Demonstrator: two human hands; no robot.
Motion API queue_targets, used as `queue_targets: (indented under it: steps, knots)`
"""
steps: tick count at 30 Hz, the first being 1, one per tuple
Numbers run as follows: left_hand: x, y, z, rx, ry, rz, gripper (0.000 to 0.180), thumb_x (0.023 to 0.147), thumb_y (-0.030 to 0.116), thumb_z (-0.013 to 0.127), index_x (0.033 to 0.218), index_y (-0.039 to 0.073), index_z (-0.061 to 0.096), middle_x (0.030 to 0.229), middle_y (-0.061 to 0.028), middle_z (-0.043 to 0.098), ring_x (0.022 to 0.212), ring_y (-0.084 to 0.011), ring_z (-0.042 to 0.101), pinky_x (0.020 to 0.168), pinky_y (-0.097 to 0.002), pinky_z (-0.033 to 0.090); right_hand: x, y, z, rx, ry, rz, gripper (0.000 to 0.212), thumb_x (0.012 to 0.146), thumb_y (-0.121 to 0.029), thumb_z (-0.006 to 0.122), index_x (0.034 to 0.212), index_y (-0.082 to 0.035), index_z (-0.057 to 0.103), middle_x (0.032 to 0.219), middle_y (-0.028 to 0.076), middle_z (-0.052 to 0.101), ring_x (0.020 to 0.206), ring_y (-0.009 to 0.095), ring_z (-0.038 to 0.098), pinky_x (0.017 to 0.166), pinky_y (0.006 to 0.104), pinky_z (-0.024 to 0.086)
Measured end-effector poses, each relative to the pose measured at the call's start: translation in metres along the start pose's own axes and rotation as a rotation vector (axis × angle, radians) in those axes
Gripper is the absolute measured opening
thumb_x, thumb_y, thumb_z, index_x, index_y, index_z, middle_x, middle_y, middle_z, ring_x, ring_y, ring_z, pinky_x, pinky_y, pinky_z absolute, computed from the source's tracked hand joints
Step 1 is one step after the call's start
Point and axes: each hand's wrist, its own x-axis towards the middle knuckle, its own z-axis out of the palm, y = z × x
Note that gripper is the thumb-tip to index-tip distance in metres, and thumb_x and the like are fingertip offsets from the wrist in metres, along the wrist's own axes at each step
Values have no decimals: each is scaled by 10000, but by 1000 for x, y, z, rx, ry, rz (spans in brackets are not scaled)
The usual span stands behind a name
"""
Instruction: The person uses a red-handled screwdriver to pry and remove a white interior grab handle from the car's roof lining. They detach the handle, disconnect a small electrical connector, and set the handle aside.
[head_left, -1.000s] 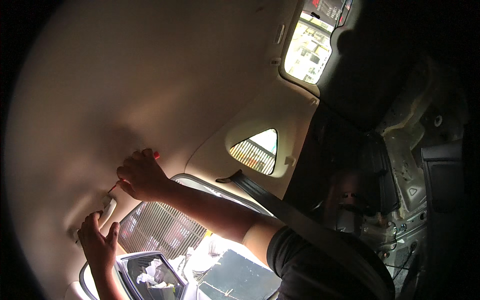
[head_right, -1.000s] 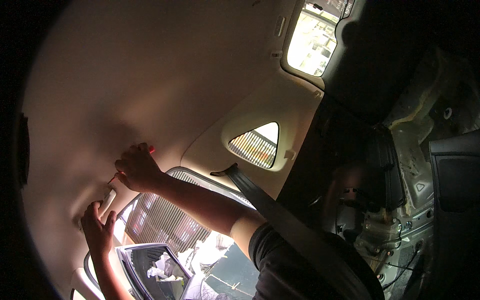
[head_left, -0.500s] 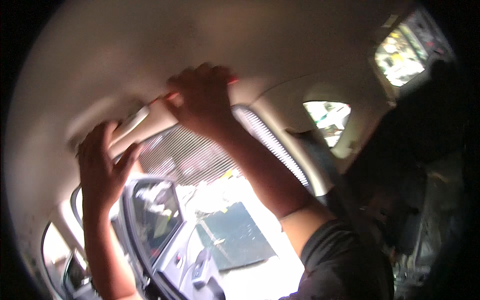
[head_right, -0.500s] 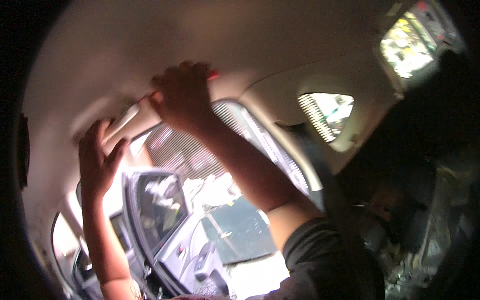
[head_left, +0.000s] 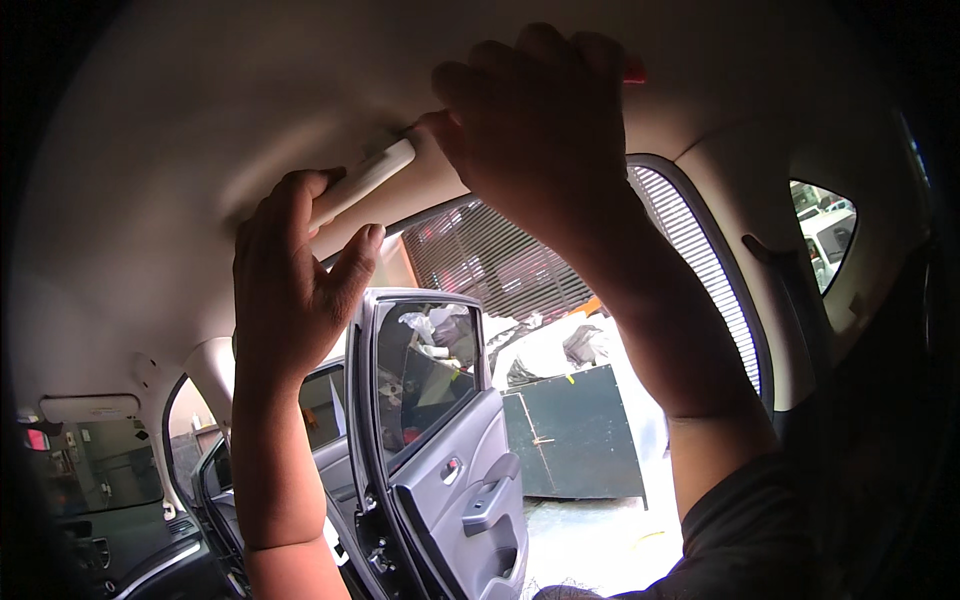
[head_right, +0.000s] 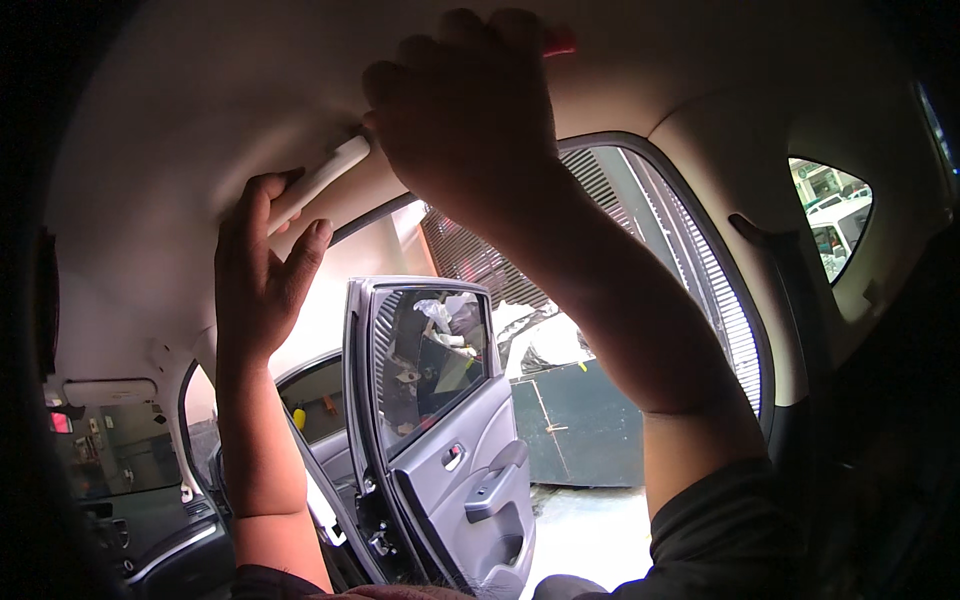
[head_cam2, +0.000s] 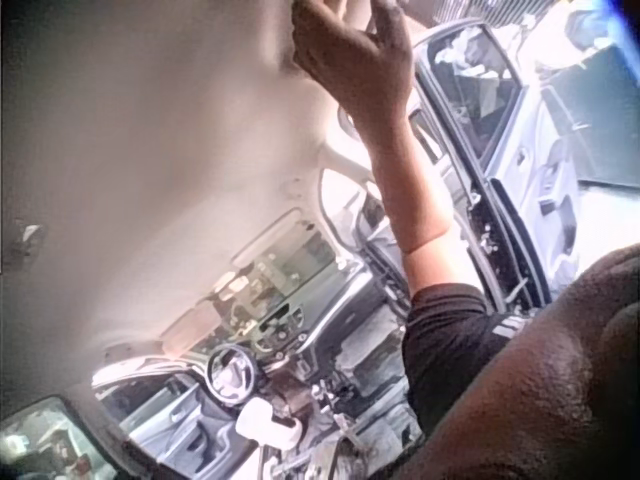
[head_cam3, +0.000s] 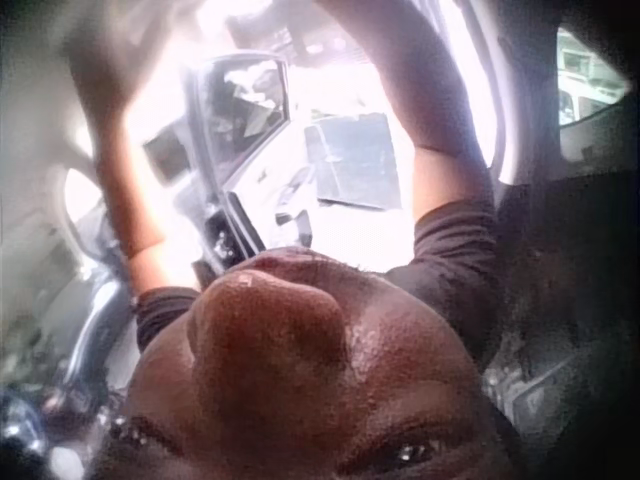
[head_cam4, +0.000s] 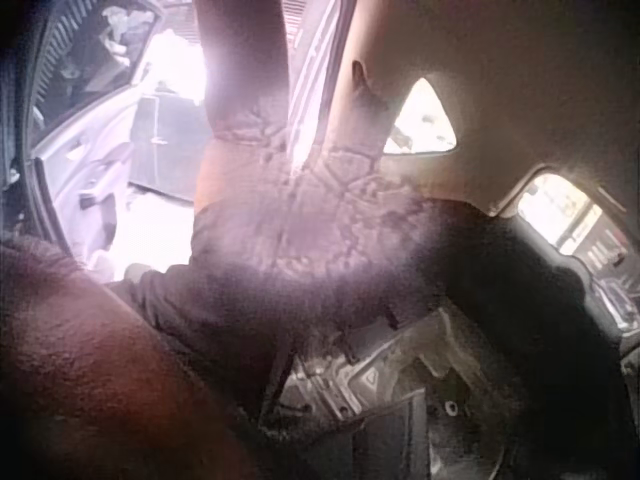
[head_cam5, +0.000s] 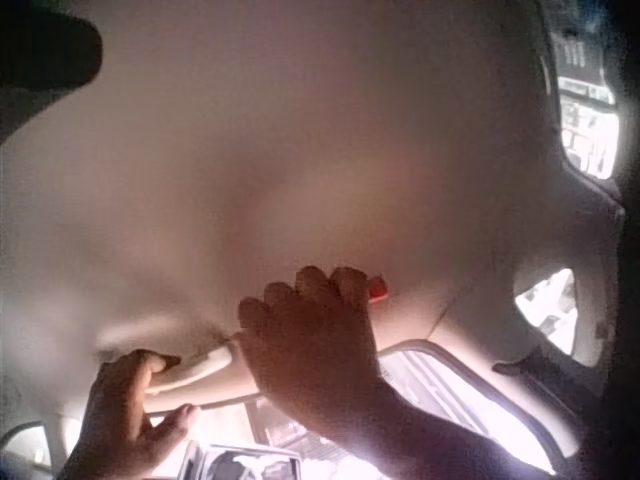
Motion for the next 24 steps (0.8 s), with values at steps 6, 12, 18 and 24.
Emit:
queue_targets:
  steps: [6,12,18,24]
  knots:
    - [-1,-5,2,-23,0,9,423,957,298,739,1272,54,599,1191,-163,689,1071,-351,660,958,-467,511,-1,2,7,43,-8,-21,245,847,-382,825,975,-209,707,840,-35,720,924,206,664,900,495,406]
    - [2,1,0,-59,0,-21,406,950,314,746,1234,62,603,1168,-159,694,1056,-364,673,957,-477,503,5,4,5,47,-15,-24,228,892,-368,805,1006,-191,716,859,-14,734,867,216,674,873,482,442]
    - [-1,-5,1,-75,-9,-10,393,954,315,743,1221,63,605,1149,-165,692,1030,-362,671,949,-475,504,25,12,-22,50,-371,-78,332,1036,-413,652,1036,-88,722,885,117,738,942,292,679,954,570,447]
    - [6,-6,2,-126,-17,7,349,1015,268,698,1237,20,590,1134,-175,703,1015,-287,685,918,-427,553,30,22,-2,81,-281,-200,288,1010,-371,677,990,-87,720,864,113,744,922,277,688,935,548,463]
